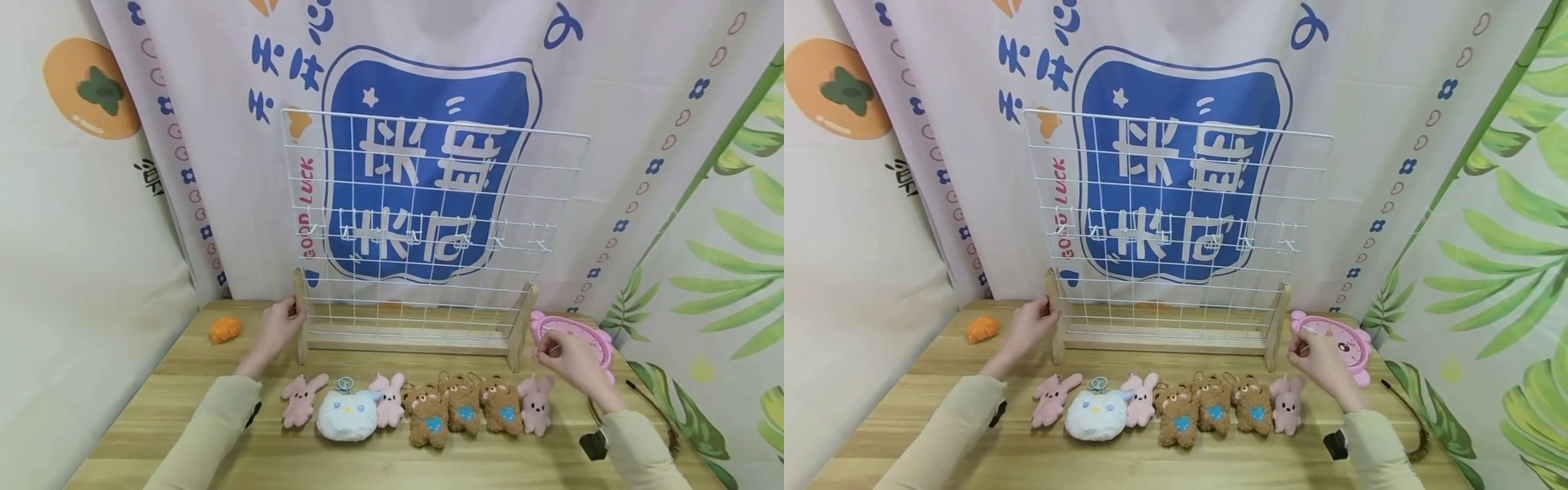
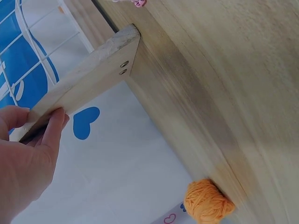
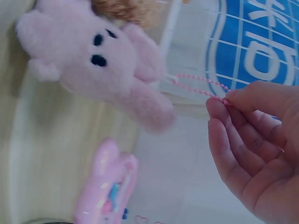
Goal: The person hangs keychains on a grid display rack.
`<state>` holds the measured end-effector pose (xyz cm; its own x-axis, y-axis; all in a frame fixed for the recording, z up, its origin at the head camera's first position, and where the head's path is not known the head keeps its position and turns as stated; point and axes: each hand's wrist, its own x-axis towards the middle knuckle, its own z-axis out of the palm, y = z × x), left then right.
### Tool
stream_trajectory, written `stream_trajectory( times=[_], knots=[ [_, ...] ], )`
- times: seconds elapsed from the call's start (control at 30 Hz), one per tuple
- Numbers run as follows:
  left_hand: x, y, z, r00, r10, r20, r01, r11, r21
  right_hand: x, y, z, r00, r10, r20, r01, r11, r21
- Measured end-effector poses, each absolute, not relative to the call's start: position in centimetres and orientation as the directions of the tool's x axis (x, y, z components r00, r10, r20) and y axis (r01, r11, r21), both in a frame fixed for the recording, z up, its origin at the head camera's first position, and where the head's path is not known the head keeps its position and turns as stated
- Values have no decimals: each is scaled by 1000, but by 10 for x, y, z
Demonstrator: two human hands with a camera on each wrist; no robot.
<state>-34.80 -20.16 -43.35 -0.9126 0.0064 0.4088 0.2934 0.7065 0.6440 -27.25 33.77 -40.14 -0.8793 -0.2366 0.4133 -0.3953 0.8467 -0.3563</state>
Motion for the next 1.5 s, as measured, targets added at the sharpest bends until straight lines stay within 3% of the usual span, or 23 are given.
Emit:
stream_trajectory(
  times=[0.27, 1.0, 1.5],
  knots=[
    [-347, -205, -435, -913, 16, 409, 299, 709, 639, -264, 331, -365, -806, -236, 543, -452, 838, -307],
    [-346, -208, -438, -905, 13, 426, 310, 707, 636, -288, 314, -242, -701, -211, 681, -494, 832, -251],
    [-349, -206, -438, -904, 22, 427, 320, 697, 641, -319, 322, -230, -799, -184, 572, -420, 853, -311]
  ],
)
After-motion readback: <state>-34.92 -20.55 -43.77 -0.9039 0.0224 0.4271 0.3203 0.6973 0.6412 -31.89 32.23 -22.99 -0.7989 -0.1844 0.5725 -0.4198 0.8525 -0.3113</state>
